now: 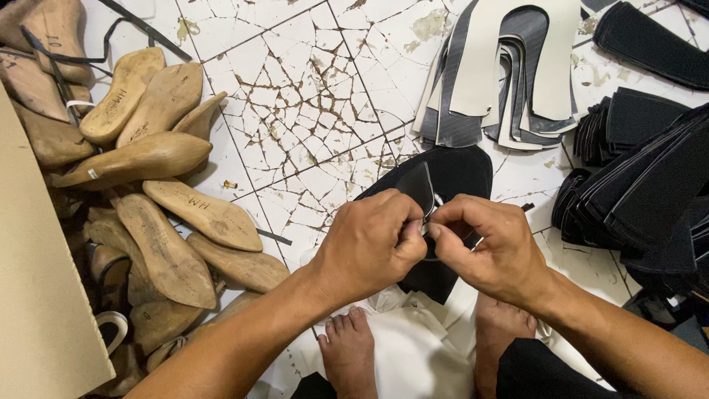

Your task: The person sits on the floor and sews a thin strip of material onto the edge of a black shoe part using a needle and thread. They repeatedly pull the thread through the material and tie off the end, then place the finished piece aside.

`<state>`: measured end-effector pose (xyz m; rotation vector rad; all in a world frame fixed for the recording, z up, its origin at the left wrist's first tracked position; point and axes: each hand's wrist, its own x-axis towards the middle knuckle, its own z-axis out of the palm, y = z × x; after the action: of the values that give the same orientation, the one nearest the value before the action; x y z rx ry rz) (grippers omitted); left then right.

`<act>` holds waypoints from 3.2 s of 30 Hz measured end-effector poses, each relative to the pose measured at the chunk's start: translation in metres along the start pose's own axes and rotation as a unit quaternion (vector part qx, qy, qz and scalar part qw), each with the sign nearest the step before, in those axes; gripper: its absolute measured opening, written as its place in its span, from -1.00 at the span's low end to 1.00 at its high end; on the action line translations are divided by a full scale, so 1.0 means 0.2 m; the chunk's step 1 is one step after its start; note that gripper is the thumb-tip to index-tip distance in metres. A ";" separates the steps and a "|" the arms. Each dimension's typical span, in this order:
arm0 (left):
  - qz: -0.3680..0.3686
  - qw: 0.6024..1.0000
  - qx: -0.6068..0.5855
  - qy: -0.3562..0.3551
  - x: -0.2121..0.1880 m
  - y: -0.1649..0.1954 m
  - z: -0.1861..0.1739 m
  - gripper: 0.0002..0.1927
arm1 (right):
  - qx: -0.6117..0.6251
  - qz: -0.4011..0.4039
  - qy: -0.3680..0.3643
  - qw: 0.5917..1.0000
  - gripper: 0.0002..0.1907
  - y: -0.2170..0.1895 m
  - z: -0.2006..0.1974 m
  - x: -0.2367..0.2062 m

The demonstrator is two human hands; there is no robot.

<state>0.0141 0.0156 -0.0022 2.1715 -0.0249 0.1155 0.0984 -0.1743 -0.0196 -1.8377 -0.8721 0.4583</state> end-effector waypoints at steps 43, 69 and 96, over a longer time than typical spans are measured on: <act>-0.047 0.997 -0.004 -0.064 0.04 0.06 -0.04 -0.87 | -0.174 -0.146 -0.009 0.974 -0.86 -0.09 -0.05 0.04; -0.179 0.833 -0.477 -0.216 0.02 -0.12 -0.02 -0.92 | 0.455 0.185 -0.106 0.865 -0.86 0.20 -0.03 -0.10; -0.148 0.976 -0.064 -0.144 0.10 0.07 -0.08 -0.85 | -0.294 -0.279 0.043 0.913 -0.85 -0.09 -0.05 0.05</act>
<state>0.0325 0.0215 0.0206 2.0218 0.1223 -0.3608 0.1048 -0.1687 0.0020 -1.9882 -1.5264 -0.2804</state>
